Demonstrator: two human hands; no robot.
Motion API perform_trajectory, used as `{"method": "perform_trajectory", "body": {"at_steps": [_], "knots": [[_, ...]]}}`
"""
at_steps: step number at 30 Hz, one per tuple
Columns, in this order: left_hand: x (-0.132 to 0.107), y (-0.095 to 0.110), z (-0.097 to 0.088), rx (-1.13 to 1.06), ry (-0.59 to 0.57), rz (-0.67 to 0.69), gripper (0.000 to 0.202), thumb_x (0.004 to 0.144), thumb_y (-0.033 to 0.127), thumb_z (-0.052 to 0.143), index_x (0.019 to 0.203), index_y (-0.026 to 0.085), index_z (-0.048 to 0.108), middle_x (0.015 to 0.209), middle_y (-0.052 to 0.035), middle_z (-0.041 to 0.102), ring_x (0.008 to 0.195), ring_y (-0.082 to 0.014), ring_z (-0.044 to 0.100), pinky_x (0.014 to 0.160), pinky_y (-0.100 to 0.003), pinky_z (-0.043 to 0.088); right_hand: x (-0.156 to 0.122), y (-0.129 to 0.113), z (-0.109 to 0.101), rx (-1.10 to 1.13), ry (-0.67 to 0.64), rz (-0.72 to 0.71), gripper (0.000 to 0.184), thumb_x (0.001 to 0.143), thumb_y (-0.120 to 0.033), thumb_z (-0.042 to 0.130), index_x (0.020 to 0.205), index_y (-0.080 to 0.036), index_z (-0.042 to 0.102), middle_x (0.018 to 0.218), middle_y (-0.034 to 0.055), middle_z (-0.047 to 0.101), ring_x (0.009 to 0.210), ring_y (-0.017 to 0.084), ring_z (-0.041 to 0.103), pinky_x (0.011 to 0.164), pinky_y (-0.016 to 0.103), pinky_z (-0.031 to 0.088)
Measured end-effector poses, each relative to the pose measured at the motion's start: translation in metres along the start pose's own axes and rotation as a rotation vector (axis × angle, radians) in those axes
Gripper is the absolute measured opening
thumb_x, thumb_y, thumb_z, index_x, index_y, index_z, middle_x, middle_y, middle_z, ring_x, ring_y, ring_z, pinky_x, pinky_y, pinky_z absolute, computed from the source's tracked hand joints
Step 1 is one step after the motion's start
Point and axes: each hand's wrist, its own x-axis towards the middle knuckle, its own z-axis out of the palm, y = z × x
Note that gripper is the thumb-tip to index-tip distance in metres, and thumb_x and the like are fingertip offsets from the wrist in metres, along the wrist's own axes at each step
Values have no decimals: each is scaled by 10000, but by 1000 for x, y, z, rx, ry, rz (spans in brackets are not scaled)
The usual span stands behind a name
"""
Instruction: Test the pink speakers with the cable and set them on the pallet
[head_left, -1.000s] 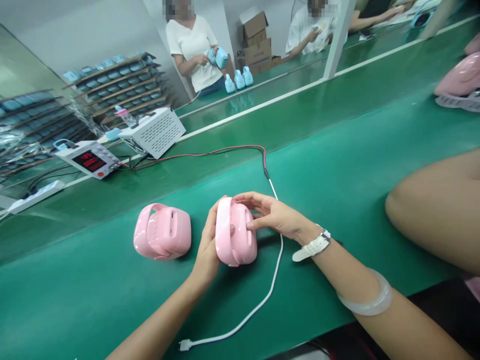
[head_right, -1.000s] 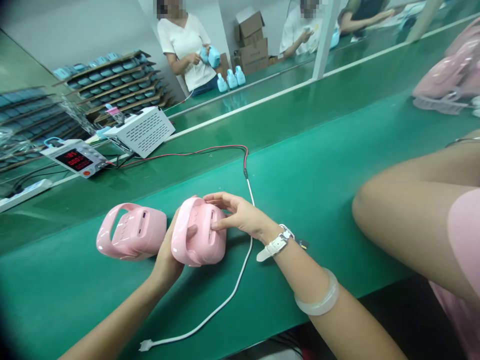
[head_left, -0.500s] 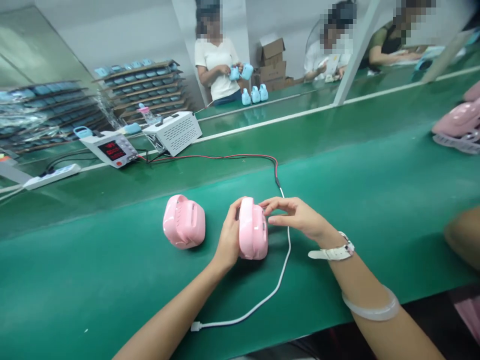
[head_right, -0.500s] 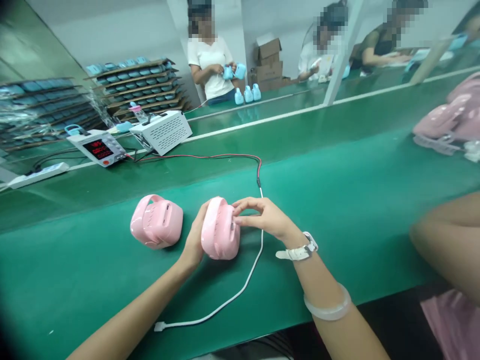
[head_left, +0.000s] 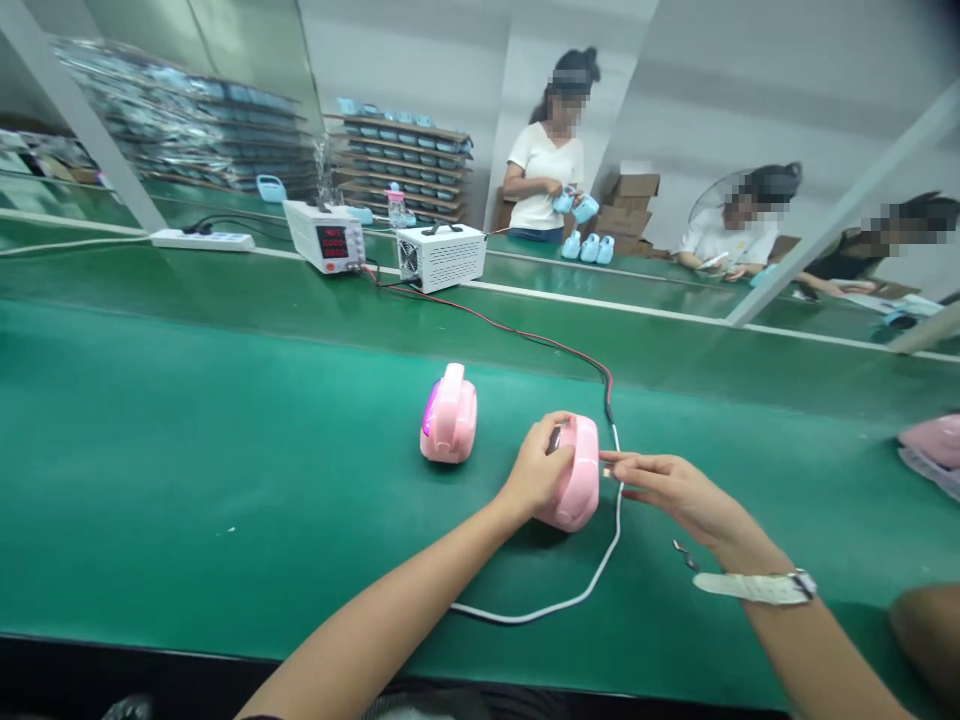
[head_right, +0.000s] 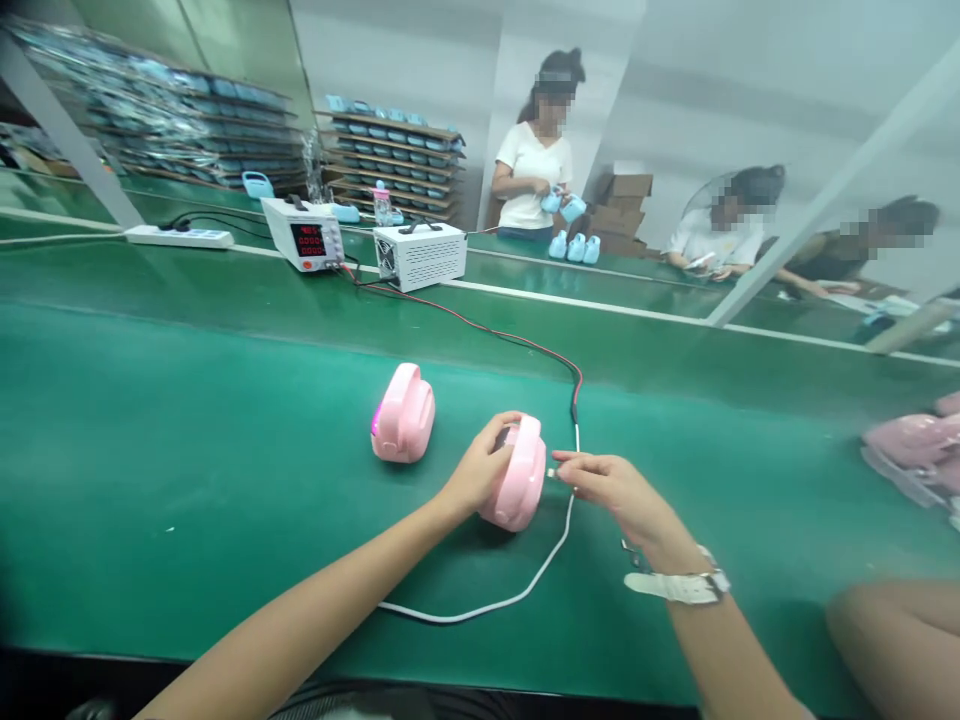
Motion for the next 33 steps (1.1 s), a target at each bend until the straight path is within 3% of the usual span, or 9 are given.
{"method": "perform_trajectory", "body": {"at_steps": [5, 8, 13, 16, 17, 20, 23, 29, 33], "knots": [[-3, 1, 0, 53, 46, 29, 437, 696, 160, 459, 1121, 125, 554, 1166, -105, 569, 1106, -234, 486, 1025, -362, 332, -3, 30, -49, -508, 31, 133, 291, 565, -483, 662, 546, -195, 699, 954, 131, 708, 999, 341, 604, 868, 413, 458], [-5, 2, 0, 85, 59, 5, 454, 692, 180, 480, 1138, 165, 562, 1160, -78, 572, 1096, -235, 489, 1020, -364, 341, 6, 23, -52, -699, 82, 151, 239, 571, -434, 613, 498, -212, 664, 674, 94, 704, 767, 328, 646, 737, 433, 480], [-7, -3, -1, 96, 87, 8, 450, 703, 189, 471, 1145, 190, 554, 1136, -66, 572, 1084, -231, 486, 1005, -366, 351, 34, -71, 18, -714, 349, -478, 270, 752, -386, 508, 777, -189, 691, 866, 103, 700, 843, 262, 624, 792, 413, 467], [-6, -6, -1, 83, 93, 30, 448, 699, 171, 467, 1140, 202, 540, 1113, -60, 571, 1064, -227, 485, 985, -374, 362, 67, -126, 73, -586, 101, -624, 275, 759, -333, 576, 988, -198, 647, 1019, 83, 667, 937, 221, 606, 810, 377, 480], [-6, -7, -1, 83, 96, 37, 449, 699, 171, 467, 1141, 203, 539, 1103, -60, 571, 1054, -229, 487, 978, -379, 366, 80, -137, 88, -563, 22, -591, 429, 694, -299, 655, 1107, -197, 597, 1097, 92, 638, 984, 227, 592, 849, 392, 470], [-7, -7, 0, 81, 119, 23, 458, 688, 179, 476, 1139, 183, 552, 1083, -77, 573, 1050, -246, 492, 971, -392, 367, 116, -144, 119, -534, -294, -476, 681, 599, -206, 717, 1242, -188, 495, 1175, 109, 587, 1030, 229, 568, 891, 399, 460], [-11, -4, 1, 66, 126, -34, 447, 660, 190, 496, 1097, 180, 586, 1090, -89, 576, 1060, -268, 495, 976, -419, 357, 135, -133, 128, -491, -517, -464, 521, 661, -199, 645, 1170, -179, 537, 1085, 73, 617, 968, 200, 588, 879, 367, 472], [-18, 6, -1, 49, 81, -124, 471, 640, 256, 534, 1103, 200, 596, 1115, -116, 561, 1078, -328, 483, 942, -506, 355, 139, -125, 119, -403, -575, -415, 512, 673, -226, 654, 1173, -194, 545, 1230, 89, 575, 1115, 250, 543, 948, 409, 447], [-19, 8, -2, 1, 81, -125, 455, 624, 255, 560, 1076, 258, 611, 1122, -77, 565, 1087, -306, 481, 935, -484, 359, 137, -129, 121, -490, -545, -459, 411, 657, -256, 676, 1053, -187, 594, 1133, 88, 622, 1054, 261, 576, 941, 418, 451]]}}
